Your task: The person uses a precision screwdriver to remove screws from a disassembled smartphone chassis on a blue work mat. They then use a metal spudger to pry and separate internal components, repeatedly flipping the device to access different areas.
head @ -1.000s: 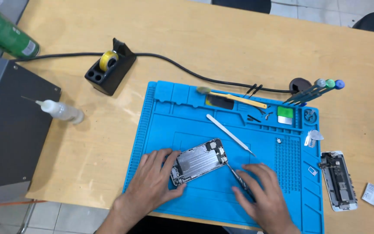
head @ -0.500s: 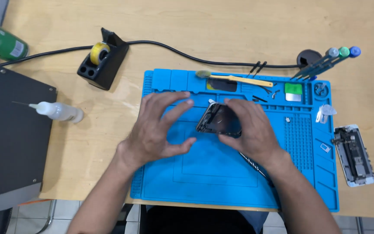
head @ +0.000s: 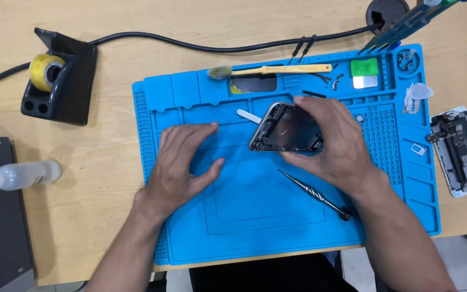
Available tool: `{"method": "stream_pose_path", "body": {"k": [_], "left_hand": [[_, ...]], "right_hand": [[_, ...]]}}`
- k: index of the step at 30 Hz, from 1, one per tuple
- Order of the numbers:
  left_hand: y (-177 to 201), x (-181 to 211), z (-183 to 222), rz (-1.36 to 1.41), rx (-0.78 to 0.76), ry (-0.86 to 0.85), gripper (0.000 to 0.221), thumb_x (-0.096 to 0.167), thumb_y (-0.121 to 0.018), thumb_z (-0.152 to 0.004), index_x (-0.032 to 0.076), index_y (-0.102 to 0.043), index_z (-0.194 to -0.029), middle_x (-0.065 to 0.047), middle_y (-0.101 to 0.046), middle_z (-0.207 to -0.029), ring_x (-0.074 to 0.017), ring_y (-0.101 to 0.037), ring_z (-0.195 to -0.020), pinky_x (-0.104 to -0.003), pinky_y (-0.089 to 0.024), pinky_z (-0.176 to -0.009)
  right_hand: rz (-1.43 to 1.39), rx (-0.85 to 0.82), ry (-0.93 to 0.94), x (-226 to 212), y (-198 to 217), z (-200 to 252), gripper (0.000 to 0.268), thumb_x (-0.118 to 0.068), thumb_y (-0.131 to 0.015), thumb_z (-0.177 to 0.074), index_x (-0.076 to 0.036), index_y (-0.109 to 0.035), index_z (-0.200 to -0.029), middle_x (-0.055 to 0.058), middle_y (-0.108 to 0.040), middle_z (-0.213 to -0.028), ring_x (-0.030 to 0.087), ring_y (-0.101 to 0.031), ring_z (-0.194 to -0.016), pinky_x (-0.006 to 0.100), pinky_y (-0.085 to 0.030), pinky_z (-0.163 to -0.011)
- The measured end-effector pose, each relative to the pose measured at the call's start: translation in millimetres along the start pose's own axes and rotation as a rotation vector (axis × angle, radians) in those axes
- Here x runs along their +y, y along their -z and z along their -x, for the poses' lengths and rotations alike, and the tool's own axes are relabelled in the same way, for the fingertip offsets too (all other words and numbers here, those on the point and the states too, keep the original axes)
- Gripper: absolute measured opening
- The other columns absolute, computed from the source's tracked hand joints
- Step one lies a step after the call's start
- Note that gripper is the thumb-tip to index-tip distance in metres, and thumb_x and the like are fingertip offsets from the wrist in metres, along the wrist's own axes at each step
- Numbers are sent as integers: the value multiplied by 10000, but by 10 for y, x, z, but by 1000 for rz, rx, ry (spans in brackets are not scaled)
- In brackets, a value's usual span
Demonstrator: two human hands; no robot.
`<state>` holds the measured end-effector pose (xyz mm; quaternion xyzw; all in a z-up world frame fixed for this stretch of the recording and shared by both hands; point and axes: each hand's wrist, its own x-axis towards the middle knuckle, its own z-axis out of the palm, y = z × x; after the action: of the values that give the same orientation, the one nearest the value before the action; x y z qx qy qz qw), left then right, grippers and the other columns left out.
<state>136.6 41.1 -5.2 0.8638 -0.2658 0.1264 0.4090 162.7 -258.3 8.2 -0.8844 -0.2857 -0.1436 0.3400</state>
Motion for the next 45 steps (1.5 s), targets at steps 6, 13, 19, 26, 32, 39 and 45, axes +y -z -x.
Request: {"method": "stream_pose_path", "body": {"k": [6,13,19,26,32,39,45], "left_hand": [[18,-27,18,-44,-87,3,506,199,-764,-953,36,-581,-1396,-117,-710,-1221,-313,-673,-1115,-490,-471,-979],[18,10,0,19,-161,-15,547,301,-745,-977,45,-527,-1409,-111,-704,-1223,-277,-669,-1155,-442,-446,-986],[-17,604,-157,580,-251,192,1014,496,-741,-866,51,-221,-1614,-192,-324,-1654,-376,-337,-1574,-496,-358,-1281],[-197,1068,148,515,201,183,776,560,-722,-882,61,-482,-1427,-143,-573,-1453,-398,-490,-1524,-657,-280,-1366],[-146,1055,441,751,650,335,1015,500,-855,-847,-17,-344,-1555,-211,-524,-1507,-357,-583,-1406,-505,-509,-1264],[-416,1064,608,547,641,425,879,353,-899,-785,61,-425,-1466,-166,-566,-1448,-320,-592,-1396,-424,-540,-1184],[-505,1037,701,399,510,343,962,236,-918,-844,87,-307,-1572,-147,-528,-1495,-292,-551,-1446,-444,-467,-1282]], "right_hand": [[37,-74,34,106,35,69,842,-256,-982,-762,13,-539,-1426,244,-659,-1278,442,-666,-1128,552,-583,-885],[-52,-100,18,76,66,124,950,-338,-980,-814,-34,-402,-1504,262,-590,-1425,455,-636,-1297,543,-566,-1048],[-704,-271,-167,-356,73,14,1262,-235,-979,-710,-132,-113,-1622,200,-630,-1403,326,-635,-1360,416,-505,-1152],[-792,-492,-41,-605,149,176,1266,-367,-884,-825,-171,64,-1641,276,-439,-1617,404,-490,-1526,542,-359,-1269],[32,-413,-124,-553,456,777,823,-437,-755,-868,-67,-450,-1538,149,-532,-1462,349,-508,-1353,502,-449,-1076],[222,-316,-66,-399,324,1312,316,-138,-709,-977,-10,-631,-1255,203,-612,-1298,370,-600,-1181,493,-494,-958],[115,-221,-234,-316,271,1427,220,-91,-635,-1076,41,-679,-1246,193,-723,-1158,350,-679,-1031,432,-534,-886]]}}
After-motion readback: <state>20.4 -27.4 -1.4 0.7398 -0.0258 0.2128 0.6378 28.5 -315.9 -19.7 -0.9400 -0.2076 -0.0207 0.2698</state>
